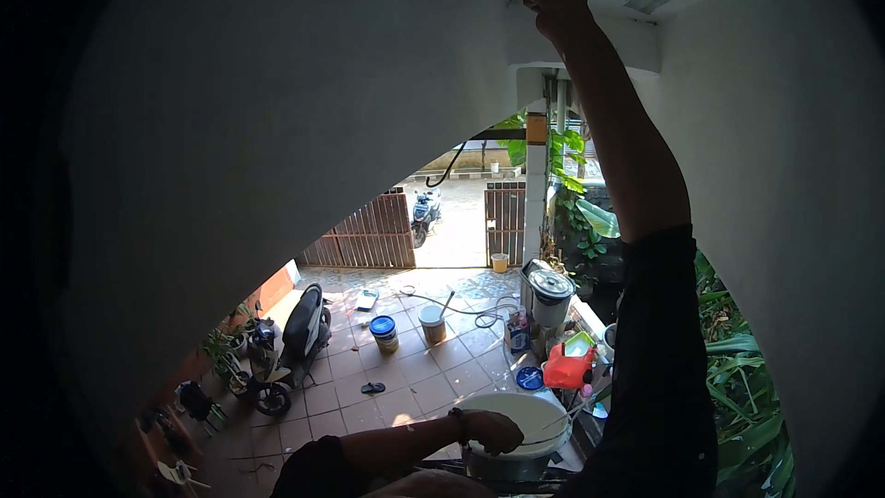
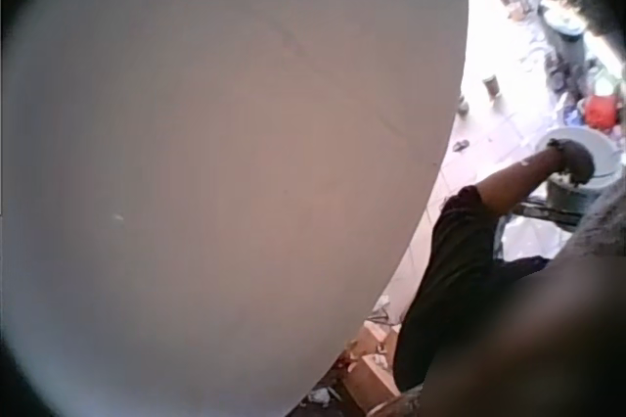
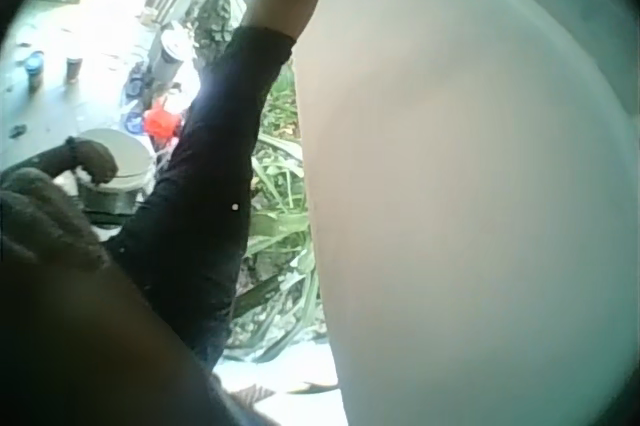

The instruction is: Applying wall putty or filler to a ceiling area using a putty knife while standing on a ladder.

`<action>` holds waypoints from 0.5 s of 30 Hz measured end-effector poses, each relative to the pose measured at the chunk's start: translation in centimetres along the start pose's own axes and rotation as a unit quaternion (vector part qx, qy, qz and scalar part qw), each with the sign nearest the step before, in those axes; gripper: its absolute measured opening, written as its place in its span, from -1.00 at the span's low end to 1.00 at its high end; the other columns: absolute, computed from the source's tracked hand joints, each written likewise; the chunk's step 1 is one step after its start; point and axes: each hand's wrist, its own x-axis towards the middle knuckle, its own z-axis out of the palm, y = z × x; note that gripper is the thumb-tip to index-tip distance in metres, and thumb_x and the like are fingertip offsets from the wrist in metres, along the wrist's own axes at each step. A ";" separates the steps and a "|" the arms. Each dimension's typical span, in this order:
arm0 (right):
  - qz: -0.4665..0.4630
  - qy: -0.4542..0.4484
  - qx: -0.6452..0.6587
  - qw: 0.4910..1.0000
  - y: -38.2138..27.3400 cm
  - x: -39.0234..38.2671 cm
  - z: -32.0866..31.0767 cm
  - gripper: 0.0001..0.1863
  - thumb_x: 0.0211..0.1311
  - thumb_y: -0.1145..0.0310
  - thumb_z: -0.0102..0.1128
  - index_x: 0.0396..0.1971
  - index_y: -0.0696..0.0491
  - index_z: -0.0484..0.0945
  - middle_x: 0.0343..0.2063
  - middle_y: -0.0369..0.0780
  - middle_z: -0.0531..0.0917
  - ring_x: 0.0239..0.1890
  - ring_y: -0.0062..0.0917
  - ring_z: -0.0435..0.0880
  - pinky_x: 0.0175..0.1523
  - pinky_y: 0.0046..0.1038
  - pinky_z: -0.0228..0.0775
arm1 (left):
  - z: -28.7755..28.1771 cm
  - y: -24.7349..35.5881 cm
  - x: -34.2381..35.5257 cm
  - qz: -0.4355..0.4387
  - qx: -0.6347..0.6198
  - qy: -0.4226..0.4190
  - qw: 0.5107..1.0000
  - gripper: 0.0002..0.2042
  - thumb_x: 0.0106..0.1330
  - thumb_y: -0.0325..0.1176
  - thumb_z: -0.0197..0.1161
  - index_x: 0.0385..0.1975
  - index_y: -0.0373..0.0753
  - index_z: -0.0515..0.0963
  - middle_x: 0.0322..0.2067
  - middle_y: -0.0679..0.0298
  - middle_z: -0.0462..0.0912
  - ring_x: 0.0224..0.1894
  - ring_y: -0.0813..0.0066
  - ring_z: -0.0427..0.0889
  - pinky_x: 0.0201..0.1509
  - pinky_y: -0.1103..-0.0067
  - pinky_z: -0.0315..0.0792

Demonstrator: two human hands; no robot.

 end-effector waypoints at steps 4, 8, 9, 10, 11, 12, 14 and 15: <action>0.048 0.112 0.559 0.820 3.2 -3.1 1.9 -0.85 0.01 0.60 0.04 -0.64 0.10 0.30 -0.64 -0.25 0.37 -0.61 -0.49 0.31 -0.47 -0.47 0.17 | -1.0 1.5 0.2 -0.056 0.042 -0.037 0.997 -0.86 -0.03 -0.47 0.25 -0.51 -0.28 0.42 -0.56 0.33 0.33 -0.50 0.53 0.30 -0.39 0.57 0.28; 0.276 0.072 0.765 0.578 -5.5 -6.2 -4.1 -0.87 0.00 0.65 -0.01 -0.59 0.10 0.30 -0.64 -0.34 0.28 -0.61 -0.65 0.23 -0.51 -0.57 0.09 | -0.8 0.2 0.2 -0.039 0.061 -0.029 0.997 -0.85 -0.05 -0.47 0.26 -0.50 -0.28 0.42 -0.55 0.33 0.35 -0.50 0.53 0.30 -0.39 0.56 0.28; 0.306 0.073 0.774 0.549 -5.7 -6.7 -4.3 -0.88 0.00 0.65 -0.02 -0.57 0.11 0.31 -0.63 -0.34 0.29 -0.61 -0.66 0.24 -0.51 -0.58 0.08 | -0.9 -0.1 0.4 0.002 0.085 -0.043 0.995 -0.86 -0.03 -0.46 0.25 -0.51 -0.28 0.42 -0.55 0.33 0.36 -0.50 0.54 0.31 -0.40 0.56 0.28; 0.309 0.059 0.763 0.564 -6.0 -7.3 -4.6 -0.93 0.03 0.62 -0.03 -0.51 0.12 0.34 -0.62 -0.34 0.30 -0.61 -0.69 0.24 -0.51 -0.60 0.08 | -0.8 -0.3 0.4 0.043 0.107 -0.056 0.992 -0.87 -0.01 -0.45 0.23 -0.51 -0.29 0.42 -0.54 0.34 0.37 -0.50 0.55 0.32 -0.41 0.57 0.29; 0.311 0.059 0.762 0.565 -6.2 -8.0 -4.6 -0.93 0.03 0.62 -0.03 -0.51 0.12 0.34 -0.62 -0.34 0.30 -0.61 -0.69 0.24 -0.51 -0.60 0.08 | -0.7 -0.5 0.2 0.044 0.107 -0.058 0.992 -0.87 -0.01 -0.45 0.23 -0.51 -0.29 0.42 -0.54 0.34 0.37 -0.50 0.55 0.32 -0.41 0.57 0.29; 0.331 0.048 0.747 0.575 -6.5 -8.6 -4.4 -0.95 0.05 0.60 -0.03 -0.48 0.14 0.37 -0.63 -0.35 0.30 -0.61 -0.69 0.23 -0.51 -0.61 0.09 | -0.5 -0.8 -0.1 0.061 0.025 -0.039 0.997 -0.88 0.02 -0.44 0.22 -0.51 -0.29 0.42 -0.54 0.34 0.37 -0.50 0.56 0.34 -0.42 0.58 0.30; 0.357 0.035 0.718 0.597 -7.1 -10.0 -4.9 -0.89 0.08 0.56 -0.04 -0.36 0.17 0.42 -0.63 -0.37 0.30 -0.61 -0.70 0.23 -0.50 -0.60 0.12 | 0.2 -0.1 -0.6 0.026 -0.063 -0.029 0.997 -0.90 0.08 -0.41 0.17 -0.51 -0.29 0.42 -0.53 0.34 0.39 -0.50 0.58 0.37 -0.45 0.61 0.31; 0.363 0.032 0.716 0.595 -7.2 -10.6 -5.4 -0.89 0.08 0.56 -0.04 -0.36 0.17 0.42 -0.63 -0.37 0.30 -0.61 -0.70 0.23 -0.50 -0.60 0.12 | 0.2 0.8 -0.9 -0.026 -0.068 -0.039 0.997 -0.90 0.12 -0.40 0.15 -0.50 -0.29 0.42 -0.52 0.35 0.40 -0.50 0.59 0.38 -0.47 0.62 0.31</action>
